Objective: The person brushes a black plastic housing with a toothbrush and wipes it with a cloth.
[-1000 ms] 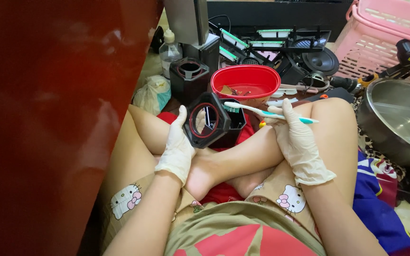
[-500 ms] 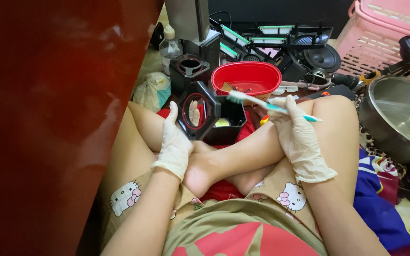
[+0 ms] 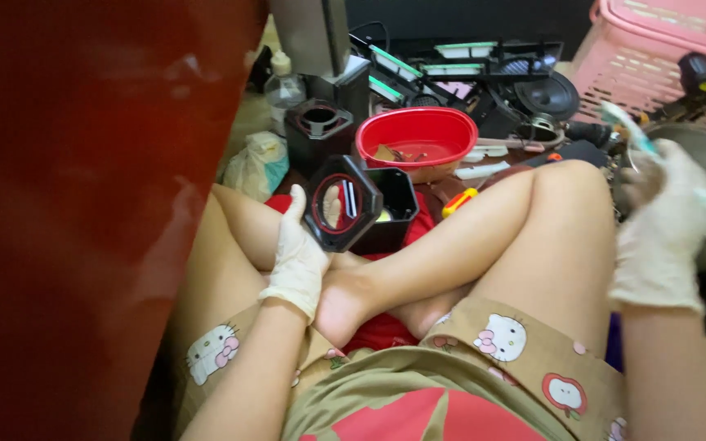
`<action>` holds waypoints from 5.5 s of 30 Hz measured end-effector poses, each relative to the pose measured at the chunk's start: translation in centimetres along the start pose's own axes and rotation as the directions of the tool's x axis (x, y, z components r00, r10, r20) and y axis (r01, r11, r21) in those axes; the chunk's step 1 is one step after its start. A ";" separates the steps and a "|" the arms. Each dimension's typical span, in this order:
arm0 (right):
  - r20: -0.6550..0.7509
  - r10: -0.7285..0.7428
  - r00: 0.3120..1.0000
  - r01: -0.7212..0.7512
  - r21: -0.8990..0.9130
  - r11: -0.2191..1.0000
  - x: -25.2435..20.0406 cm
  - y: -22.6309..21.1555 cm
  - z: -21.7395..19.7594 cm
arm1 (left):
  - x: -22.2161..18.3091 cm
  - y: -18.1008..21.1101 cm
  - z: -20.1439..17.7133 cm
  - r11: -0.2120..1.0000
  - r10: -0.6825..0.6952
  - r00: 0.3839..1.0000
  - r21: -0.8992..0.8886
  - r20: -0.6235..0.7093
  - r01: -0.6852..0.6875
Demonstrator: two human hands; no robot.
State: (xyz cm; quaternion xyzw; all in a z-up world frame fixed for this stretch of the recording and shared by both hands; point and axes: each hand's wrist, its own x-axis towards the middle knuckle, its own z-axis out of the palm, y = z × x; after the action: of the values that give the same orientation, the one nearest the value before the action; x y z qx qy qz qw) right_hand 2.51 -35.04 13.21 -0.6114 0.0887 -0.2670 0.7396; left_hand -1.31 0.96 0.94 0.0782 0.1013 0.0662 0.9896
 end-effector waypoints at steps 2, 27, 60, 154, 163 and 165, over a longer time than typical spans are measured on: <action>-0.075 -0.092 0.993 0.088 -0.060 0.994 5.5 4.4 -4.5 | 0.3 0.2 -0.5 0.999 -0.032 0.999 -0.023 0.034 0.033; -0.012 0.015 1.000 -0.013 -0.998 0.054 12.6 6.9 -6.0 | -2.3 -0.2 2.1 0.990 0.058 0.993 0.136 -0.101 -0.044; 0.599 0.078 0.797 0.335 -0.546 0.768 -6.7 4.9 12.2 | -0.6 0.5 1.1 1.000 0.027 0.982 0.005 -0.188 -0.027; 0.440 0.244 0.864 0.501 -0.795 -0.341 -6.0 6.2 17.3 | -0.7 2.3 1.8 0.982 0.165 0.970 -0.066 -0.179 -0.179; 0.378 0.352 0.856 0.475 -0.844 -0.249 -3.3 6.2 16.6 | -1.0 2.5 1.7 0.990 0.128 0.977 -0.044 -0.171 -0.137; 0.442 0.358 0.823 0.472 -0.882 0.003 -2.5 5.2 16.0 | -1.1 2.2 1.5 0.992 0.127 0.981 -0.003 -0.150 -0.129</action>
State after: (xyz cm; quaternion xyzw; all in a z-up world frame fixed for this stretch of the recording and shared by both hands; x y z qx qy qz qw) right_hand 9.24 -19.51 11.55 -0.9975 0.0004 0.0377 0.0599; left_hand -2.31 2.74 2.94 0.0730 0.1693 0.1361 0.9734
